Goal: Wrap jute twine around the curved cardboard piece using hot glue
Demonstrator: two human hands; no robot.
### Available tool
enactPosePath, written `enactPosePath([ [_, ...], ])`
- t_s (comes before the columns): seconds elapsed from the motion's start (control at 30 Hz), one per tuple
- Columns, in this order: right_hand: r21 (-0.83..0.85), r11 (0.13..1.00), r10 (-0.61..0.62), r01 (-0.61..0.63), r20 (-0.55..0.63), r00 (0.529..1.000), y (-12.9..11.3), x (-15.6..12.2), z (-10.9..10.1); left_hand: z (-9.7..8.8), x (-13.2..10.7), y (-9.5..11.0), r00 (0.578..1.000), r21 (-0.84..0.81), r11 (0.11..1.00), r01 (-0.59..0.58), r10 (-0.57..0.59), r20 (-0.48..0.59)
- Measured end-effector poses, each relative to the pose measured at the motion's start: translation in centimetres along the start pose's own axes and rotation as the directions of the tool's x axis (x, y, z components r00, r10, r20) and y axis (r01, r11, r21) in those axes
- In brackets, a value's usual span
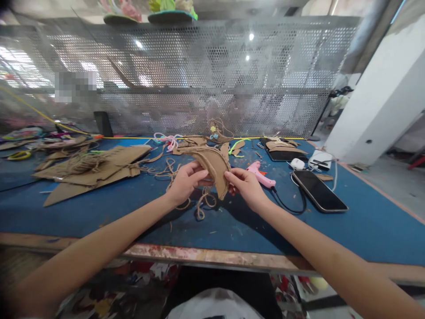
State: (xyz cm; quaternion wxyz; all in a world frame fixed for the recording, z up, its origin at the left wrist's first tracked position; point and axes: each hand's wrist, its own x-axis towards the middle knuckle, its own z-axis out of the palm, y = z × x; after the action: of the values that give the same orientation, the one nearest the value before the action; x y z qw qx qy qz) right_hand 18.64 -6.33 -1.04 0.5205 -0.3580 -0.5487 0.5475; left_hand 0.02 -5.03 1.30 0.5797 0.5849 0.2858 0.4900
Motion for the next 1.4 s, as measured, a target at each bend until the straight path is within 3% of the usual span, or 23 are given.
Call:
enactPosePath([
  [0.1, 0.141, 0.990, -0.019, 0.012, 0.051, 0.999, -0.1, 0.1, 0.3, 0.5, -0.1, 0.3, 1.000, -0.032, 0.999, 0.027, -0.027, -0.004],
  [0.17, 0.238, 0.971, -0.028, -0.015, 0.176, 0.984, -0.2, 0.0, 0.7, 0.8, -0.2, 0.6, 0.999, -0.127, 0.992, -0.005, 0.000, -0.036],
  [0.27, 0.235, 0.971, -0.052, -0.050, 0.410, 0.911, 0.1, -0.2, 1.2, 1.3, -0.2, 1.1, 0.994, -0.275, 0.960, -0.057, 0.029, -0.104],
  [0.33, 0.187, 0.982, -0.071, -0.028, 0.502, 0.862, 0.6, -0.3, 1.2, 1.4, -0.2, 1.3, 0.989, -0.345, 0.937, -0.050, -0.001, -0.145],
  [0.53, 0.090, 0.996, -0.037, -0.013, 0.540, 0.841, 1.8, 0.0, 0.8, 1.4, 0.1, 1.5, 0.960, -0.533, 0.846, 0.018, -0.163, -0.228],
  [0.63, 0.024, 1.000, -0.011, -0.005, 0.595, 0.804, 2.0, 0.6, 1.5, 1.7, 0.6, 2.2, 0.941, -0.625, 0.765, 0.156, -0.308, -0.142],
  [0.73, -0.102, 0.990, -0.023, 0.099, 0.571, 0.821, 2.0, 1.2, 2.5, 2.1, 1.4, 3.7, 0.919, -0.670, 0.704, 0.234, -0.385, -0.084],
  [0.87, -0.311, 0.914, -0.075, 0.259, 0.498, 0.864, 1.4, 1.8, 2.6, 2.2, 2.3, 5.7, 0.946, -0.721, 0.691, 0.054, -0.267, -0.185],
  [0.97, -0.577, 0.701, -0.161, 0.419, 0.444, 0.881, 0.9, 2.0, 1.6, 1.8, 2.3, 5.9, 0.959, -0.730, 0.682, 0.044, -0.233, -0.159],
  [1.03, -0.684, 0.579, -0.238, 0.444, 0.378, 0.894, 0.7, 2.0, 1.0, 1.7, 2.1, 5.4, 0.953, -0.737, 0.676, 0.032, -0.242, -0.180],
  [1.07, -0.686, 0.589, -0.258, 0.427, 0.341, 0.904, 0.6, 2.0, 0.9, 1.8, 2.0, 5.0, 0.947, -0.738, 0.674, 0.025, -0.252, -0.198],
  [1.13, -0.585, 0.721, -0.228, 0.370, 0.303, 0.925, 0.6, 1.8, 1.1, 2.3, 1.7, 4.1, 0.937, -0.731, 0.681, 0.028, -0.274, -0.219],
  [1.2, -0.452, 0.840, -0.150, 0.300, 0.339, 0.929, 0.5, 1.6, 1.7, 3.0, 1.5, 3.3, 0.935, -0.703, 0.705, 0.091, -0.304, -0.184],
  [1.27, -0.435, 0.859, -0.102, 0.269, 0.370, 0.924, 0.4, 1.4, 2.0, 3.4, 1.3, 2.9, 0.940, -0.677, 0.725, 0.124, -0.303, -0.153],
  [1.33, -0.582, 0.753, -0.124, 0.307, 0.332, 0.935, 0.0, 1.3, 1.8, 3.5, 1.2, 2.9, 0.949, -0.682, 0.726, 0.092, -0.271, -0.161],
  [1.4, -0.784, 0.537, -0.181, 0.312, 0.254, 0.950, -0.6, 1.5, 0.7, 3.3, 1.3, 3.1, 0.952, -0.708, 0.704, 0.050, -0.247, -0.179],
])
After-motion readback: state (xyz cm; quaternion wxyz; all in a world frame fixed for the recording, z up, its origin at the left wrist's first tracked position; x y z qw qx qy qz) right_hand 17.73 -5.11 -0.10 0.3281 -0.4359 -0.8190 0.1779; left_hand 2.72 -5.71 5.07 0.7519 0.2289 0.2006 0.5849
